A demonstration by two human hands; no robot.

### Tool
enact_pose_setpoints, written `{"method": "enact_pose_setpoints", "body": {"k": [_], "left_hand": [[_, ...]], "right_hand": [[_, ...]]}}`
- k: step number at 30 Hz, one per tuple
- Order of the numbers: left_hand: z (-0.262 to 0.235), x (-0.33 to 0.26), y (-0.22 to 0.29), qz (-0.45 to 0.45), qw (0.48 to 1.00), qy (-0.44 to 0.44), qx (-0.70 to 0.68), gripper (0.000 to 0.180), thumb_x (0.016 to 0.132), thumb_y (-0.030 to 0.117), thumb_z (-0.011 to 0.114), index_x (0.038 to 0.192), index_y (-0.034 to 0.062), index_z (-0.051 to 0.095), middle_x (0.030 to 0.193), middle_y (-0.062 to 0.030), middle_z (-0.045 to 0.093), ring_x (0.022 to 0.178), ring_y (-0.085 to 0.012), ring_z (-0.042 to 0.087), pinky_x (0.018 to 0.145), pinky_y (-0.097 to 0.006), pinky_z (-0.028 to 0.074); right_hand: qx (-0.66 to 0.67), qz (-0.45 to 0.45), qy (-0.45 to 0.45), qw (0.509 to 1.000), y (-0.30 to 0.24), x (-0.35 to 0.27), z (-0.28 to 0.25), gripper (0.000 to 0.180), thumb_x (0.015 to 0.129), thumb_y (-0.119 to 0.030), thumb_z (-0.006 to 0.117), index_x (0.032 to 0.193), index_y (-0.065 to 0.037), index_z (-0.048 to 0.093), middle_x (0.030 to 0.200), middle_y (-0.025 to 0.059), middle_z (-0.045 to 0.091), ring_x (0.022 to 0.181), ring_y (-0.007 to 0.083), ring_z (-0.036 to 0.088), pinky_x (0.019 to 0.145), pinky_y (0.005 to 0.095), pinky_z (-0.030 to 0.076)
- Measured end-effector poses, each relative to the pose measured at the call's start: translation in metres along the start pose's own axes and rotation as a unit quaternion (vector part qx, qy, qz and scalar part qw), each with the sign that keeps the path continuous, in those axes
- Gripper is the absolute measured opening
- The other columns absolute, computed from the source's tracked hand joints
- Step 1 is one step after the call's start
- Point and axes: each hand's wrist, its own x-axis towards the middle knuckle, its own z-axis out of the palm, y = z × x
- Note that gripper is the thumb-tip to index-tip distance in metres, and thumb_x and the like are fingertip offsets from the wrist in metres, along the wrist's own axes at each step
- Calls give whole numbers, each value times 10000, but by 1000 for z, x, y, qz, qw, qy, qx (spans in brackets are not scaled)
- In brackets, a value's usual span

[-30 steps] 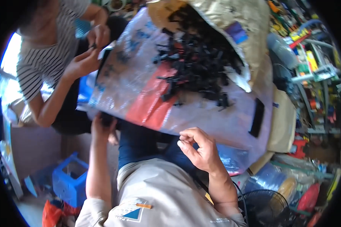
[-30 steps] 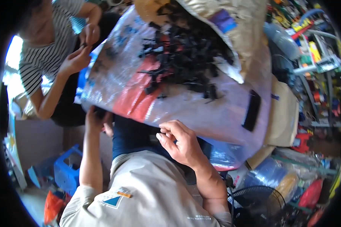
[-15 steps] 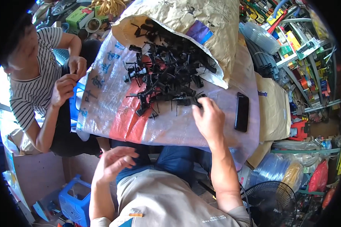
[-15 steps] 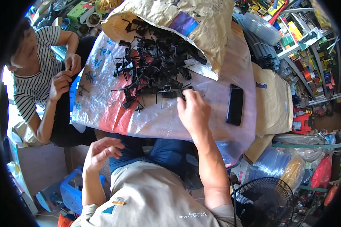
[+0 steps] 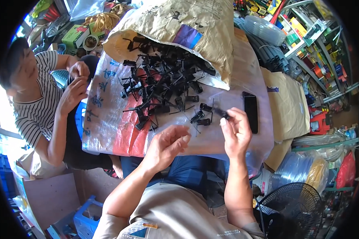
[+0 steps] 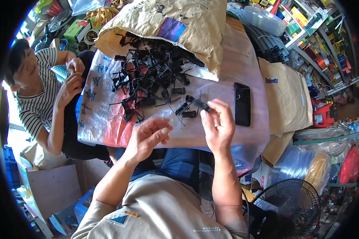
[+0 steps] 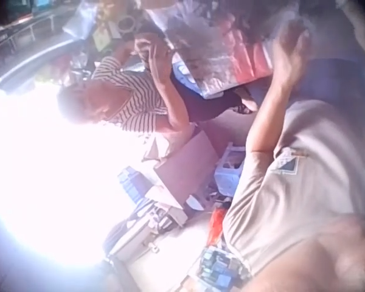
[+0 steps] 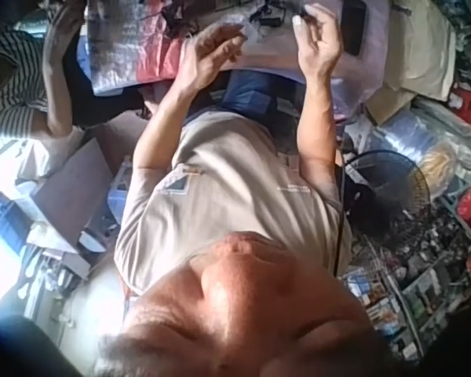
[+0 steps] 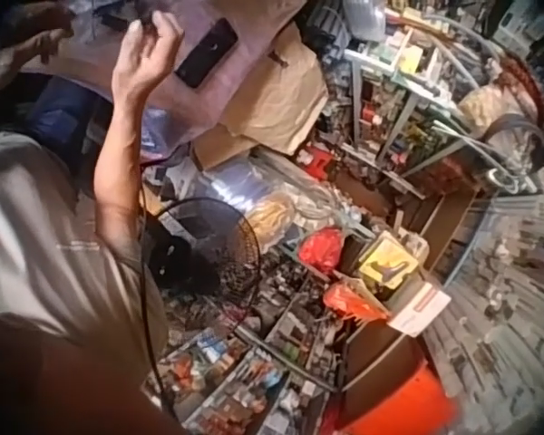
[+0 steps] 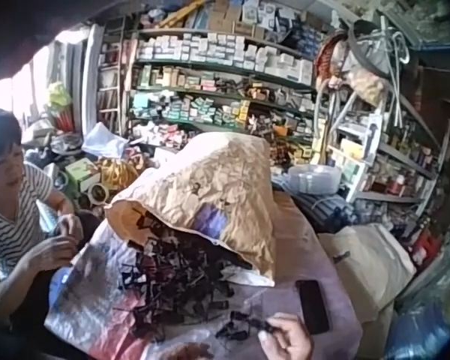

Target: Manually assembling small black plastic components from a large bag at a workstation.

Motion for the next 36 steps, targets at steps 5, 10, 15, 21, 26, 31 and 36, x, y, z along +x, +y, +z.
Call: {"method": "enact_pose_setpoints", "body": {"k": [5,10,15,21,26,31,36], "left_hand": [[-3,-5,10,110,994,-21,-6,580,856,177,716,1328,-10,437,1184,-104,562,917,-136,559,830,-277,476],[-4,-8,16,238,953,48,184,598,782,309,776,1199,-36,521,967,-125,607,810,-192,614,715,-299,516],[1,-12,29,244,934,43,259,539,762,294,792,1128,-20,551,865,-99,594,739,-193,609,668,-310,508],[6,-17,38,245,913,10,326,280,828,116,708,1036,-18,577,777,-153,611,647,-286,630,576,-354,495],[6,-15,29,246,916,59,311,220,826,39,661,1020,-24,580,801,-184,635,657,-326,640,576,-373,499],[11,-10,21,277,914,88,284,248,822,10,652,1047,-22,553,827,-187,620,675,-334,638,579,-377,501],[16,-10,20,286,916,97,262,208,805,-19,654,973,3,534,802,-163,596,655,-319,616,586,-371,495]], "right_hand": [[58,71,-175,980,-32,0,0,172,844,35,638,1016,27,644,1068,105,600,849,114,573,716,219,469],[136,101,-172,971,-32,-2,2,175,842,34,644,1016,35,651,1052,104,600,840,108,567,704,205,459],[153,81,-204,963,-36,3,-1,165,849,34,635,1012,38,660,1049,103,599,846,102,559,702,203,455],[160,138,-248,945,-45,6,7,184,860,-15,651,1032,50,654,1073,110,586,850,121,557,716,223,459],[106,48,-245,963,-32,-7,18,213,875,-16,610,1081,31,636,1097,117,555,756,107,554,650,213,452],[147,133,-208,958,-33,-14,25,134,867,32,613,1001,29,610,1030,80,548,837,93,546,694,211,468],[202,150,-206,946,-32,-16,26,126,876,48,569,998,42,599,1037,82,536,843,82,542,699,206,466]]}}
